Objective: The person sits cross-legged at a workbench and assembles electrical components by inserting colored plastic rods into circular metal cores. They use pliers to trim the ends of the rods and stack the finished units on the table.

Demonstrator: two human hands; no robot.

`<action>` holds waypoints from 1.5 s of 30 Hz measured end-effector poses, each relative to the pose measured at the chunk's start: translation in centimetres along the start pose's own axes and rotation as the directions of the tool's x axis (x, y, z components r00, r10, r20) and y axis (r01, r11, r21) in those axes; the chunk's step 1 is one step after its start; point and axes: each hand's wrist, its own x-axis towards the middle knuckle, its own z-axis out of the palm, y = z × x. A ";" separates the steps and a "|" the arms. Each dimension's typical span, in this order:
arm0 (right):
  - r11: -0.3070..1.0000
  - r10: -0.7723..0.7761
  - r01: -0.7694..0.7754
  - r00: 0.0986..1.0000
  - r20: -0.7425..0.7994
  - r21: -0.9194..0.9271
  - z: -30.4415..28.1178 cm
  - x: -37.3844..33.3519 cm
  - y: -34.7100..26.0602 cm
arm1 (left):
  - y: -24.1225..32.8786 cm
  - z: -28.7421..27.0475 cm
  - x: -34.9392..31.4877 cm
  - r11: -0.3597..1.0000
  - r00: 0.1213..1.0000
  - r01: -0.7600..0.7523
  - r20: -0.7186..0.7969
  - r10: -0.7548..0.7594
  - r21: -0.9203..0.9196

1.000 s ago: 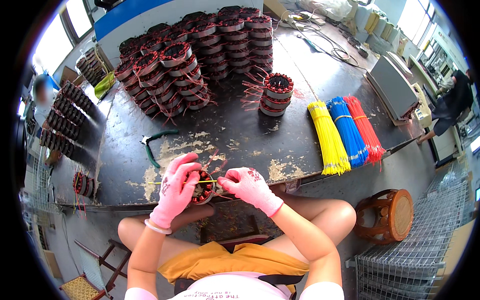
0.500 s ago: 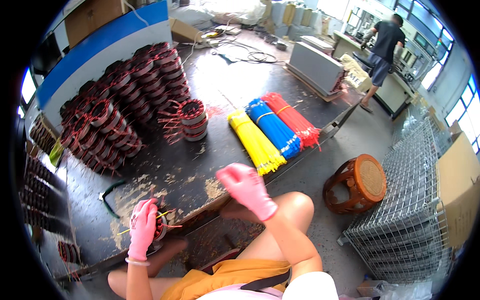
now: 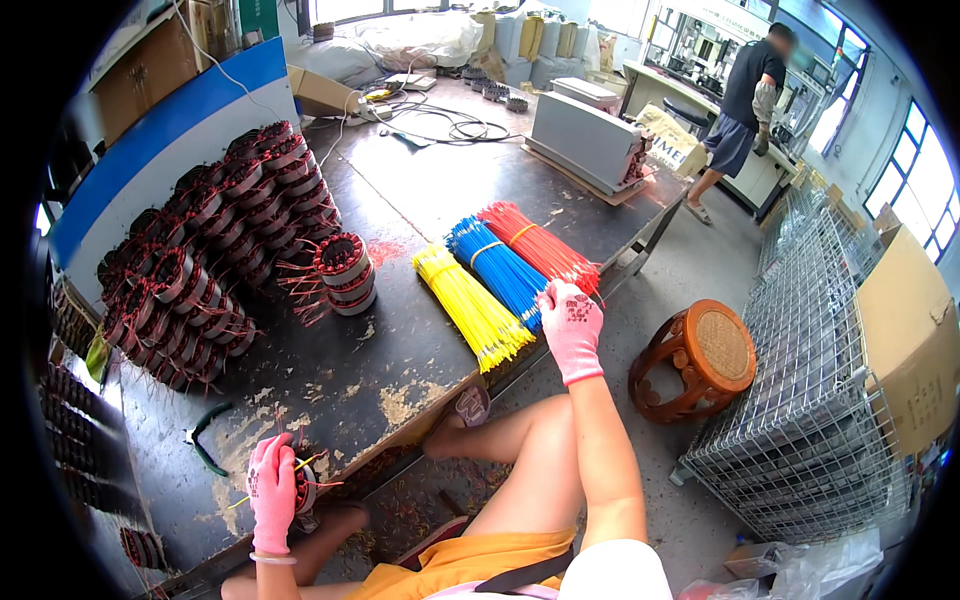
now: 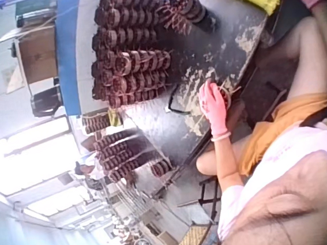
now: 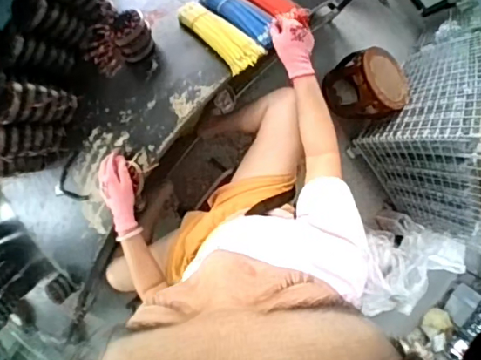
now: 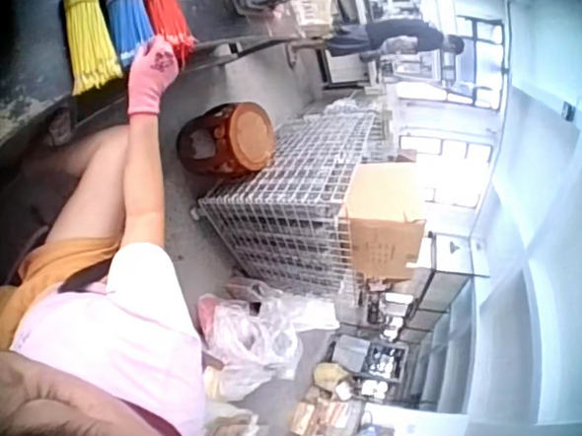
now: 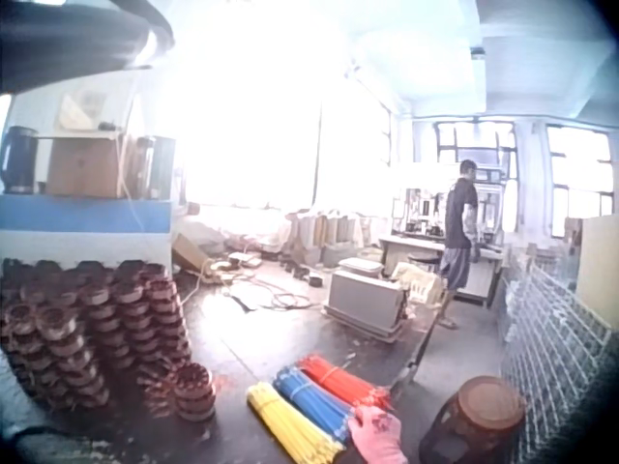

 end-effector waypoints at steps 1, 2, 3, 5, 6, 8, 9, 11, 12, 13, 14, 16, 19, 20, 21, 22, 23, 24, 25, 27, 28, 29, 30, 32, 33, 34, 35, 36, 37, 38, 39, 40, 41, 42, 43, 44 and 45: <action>1.000 -0.017 0.017 1.000 -0.005 -0.013 -0.3 0.4 -0.1 | 0.0 0.0 0.0 1.000 1.000 -0.001 -0.003 0.001 0.000; 1.000 -0.002 0.002 1.000 0.003 -0.018 -0.6 0.6 -0.2 | 0.0 0.0 0.0 1.000 1.000 -0.003 -0.005 0.003 0.000; 1.000 0.012 -0.012 1.000 0.010 -0.022 -0.9 0.8 -0.3 | 0.1 0.0 0.0 1.000 1.000 -0.004 -0.008 0.004 0.000; 0.998 0.043 -0.041 0.998 0.036 -0.052 -1.1 1.3 -0.3 | 0.2 0.0 -0.1 1.000 1.000 -0.006 -0.012 0.006 0.001; 0.997 0.041 -0.039 0.999 0.027 -0.062 -1.1 1.3 -0.3 | 0.3 0.0 -0.1 1.000 1.000 -0.007 -0.014 0.007 0.001; 0.996 0.033 -0.033 0.999 0.008 -0.080 -1.3 1.5 -0.3 | 0.6 -0.1 0.0 1.000 1.000 0.000 -0.012 0.000 -0.002; 0.999 0.013 -0.014 1.000 -0.026 -0.044 -1.3 1.6 -0.2 | 0.6 -0.1 -0.1 1.000 1.000 0.003 -0.012 -0.003 -0.004; 1.000 -0.024 0.023 0.995 -0.098 -0.012 -1.0 1.5 0.0 | 0.4 -0.1 -0.2 1.000 1.000 -0.016 -0.025 0.016 0.002; 0.999 -0.041 0.042 0.990 -0.135 0.003 -0.8 1.6 0.1 | 0.4 -0.2 -0.2 1.000 0.999 -0.026 -0.032 0.026 0.005; 0.997 0.002 0.006 0.994 -0.106 0.077 -0.3 1.7 0.6 | 0.4 -0.1 -0.2 1.000 0.999 -0.027 -0.031 0.027 0.004; 0.981 0.087 -0.079 0.995 -0.039 0.175 0.1 1.9 1.1 | 0.3 0.0 -0.1 1.000 0.999 -0.029 -0.032 0.029 0.006; 0.901 0.234 -0.261 0.965 0.118 0.348 0.6 2.3 1.6 | 0.2 0.2 0.0 0.999 0.999 -0.034 -0.035 0.035 0.011; 0.946 0.176 -0.201 0.977 0.119 0.255 -0.1 2.5 0.9 | 0.3 0.0 -0.1 1.000 0.999 -0.030 -0.039 0.030 0.008; 0.958 0.145 -0.170 0.982 0.123 0.229 -0.4 2.6 0.4 | 0.2 0.0 -0.1 1.000 0.999 -0.030 -0.042 0.030 0.010; 0.972 0.133 -0.158 0.980 0.148 0.171 -0.1 2.9 0.1 | 0.0 0.0 -0.2 0.999 0.998 -0.031 -0.047 0.032 0.016; 0.983 0.127 -0.146 0.978 0.167 0.107 -0.3 3.4 0.1 | 0.0 0.1 -0.2 0.999 0.998 -0.039 -0.050 0.040 0.015; 0.990 0.121 -0.131 0.975 0.187 0.044 -0.4 3.8 0.2 | 0.1 0.1 -0.2 0.999 0.997 -0.046 -0.054 0.047 0.015; 0.992 0.120 -0.127 0.977 0.179 0.027 -0.5 3.9 0.2 | 0.2 0.1 -0.1 0.999 0.997 -0.050 -0.053 0.051 0.011; 0.993 0.116 -0.120 0.978 0.176 0.012 -0.3 4.0 0.1 | 0.3 0.1 -0.1 0.999 0.997 -0.049 -0.052 0.050 0.010; 0.994 0.110 -0.110 0.979 0.172 -0.010 -0.2 4.0 0.0 | 0.3 0.2 -0.1 0.999 0.997 -0.049 -0.051 0.050 0.006; 0.994 0.097 -0.088 0.978 0.184 -0.059 -0.2 3.7 -0.3 | 0.2 0.2 -0.1 0.999 0.998 -0.046 -0.052 0.047 0.007; 0.992 0.085 -0.065 0.977 0.197 -0.108 -0.3 3.4 -0.8 | 0.1 0.1 -0.2 0.999 0.998 -0.043 -0.054 0.044 0.008; 0.987 0.074 -0.041 0.975 0.210 -0.156 -0.3 3.2 -1.1 | 0.0 0.1 -0.2 0.999 0.998 -0.042 -0.056 0.042 0.013; 0.986 0.108 -0.069 0.957 0.269 -0.152 -0.1 3.2 -0.5 | 0.1 0.1 -0.2 0.999 0.997 -0.049 -0.055 0.050 0.015; 0.988 0.110 -0.076 0.955 0.274 -0.133 0.0 3.4 -0.2 | 0.1 0.2 -0.2 0.999 0.997 -0.052 -0.055 0.053 0.015; 0.991 0.110 -0.082 0.954 0.279 -0.110 0.1 3.5 -0.2 | 0.0 0.3 -0.2 0.998 0.997 -0.054 -0.058 0.054 0.017; 0.993 0.100 -0.080 0.960 0.262 -0.086 0.1 3.5 0.0 | 0.0 0.3 -0.1 0.998 0.997 -0.055 -0.061 0.056 0.018; 0.994 0.094 -0.079 0.972 0.217 -0.076 0.1 3.4 0.1 | 0.1 0.2 -0.2 0.999 0.997 -0.050 -0.051 0.051 0.013; 0.995 0.086 -0.076 0.982 0.171 -0.065 0.1 3.3 0.0 | 0.4 0.0 -0.3 0.999 0.998 -0.044 -0.043 0.044 0.007; 0.996 0.078 -0.071 0.989 0.125 -0.054 0.1 3.3 0.0 | 0.5 -0.1 -0.3 0.999 0.999 -0.037 -0.035 0.037 0.001; 0.997 0.055 -0.048 0.994 0.092 -0.067 0.1 3.4 0.0 | 0.5 -0.1 -0.2 0.999 0.999 -0.037 -0.037 0.037 0.003; 0.995 0.040 -0.031 0.995 0.090 -0.097 0.1 3.6 0.0 | 0.5 -0.1 -0.2 0.999 0.999 -0.038 -0.036 0.038 0.004; 0.992 0.025 -0.013 0.996 0.089 -0.128 0.1 3.7 0.0 | 0.5 -0.1 -0.2 0.999 0.999 -0.039 -0.036 0.039 0.005; 0.987 0.010 0.004 0.996 0.088 -0.158 0.2 3.9 0.1 | 0.5 -0.1 -0.2 0.999 0.999 -0.038 -0.037 0.038 0.006; 0.987 -0.007 0.021 0.996 0.086 -0.161 0.2 3.9 0.2 | 0.4 0.0 -0.2 0.999 0.999 -0.037 -0.038 0.038 0.009; 0.986 -0.024 0.038 0.996 0.085 -0.164 0.1 4.0 0.4 | 0.4 0.0 -0.2 0.999 0.999 -0.036 -0.040 0.037 0.011; 0.984 -0.041 0.055 0.996 0.083 -0.167 0.2 4.0 0.5 | 0.3 0.1 -0.2 0.999 0.998 -0.044 -0.051 0.044 0.017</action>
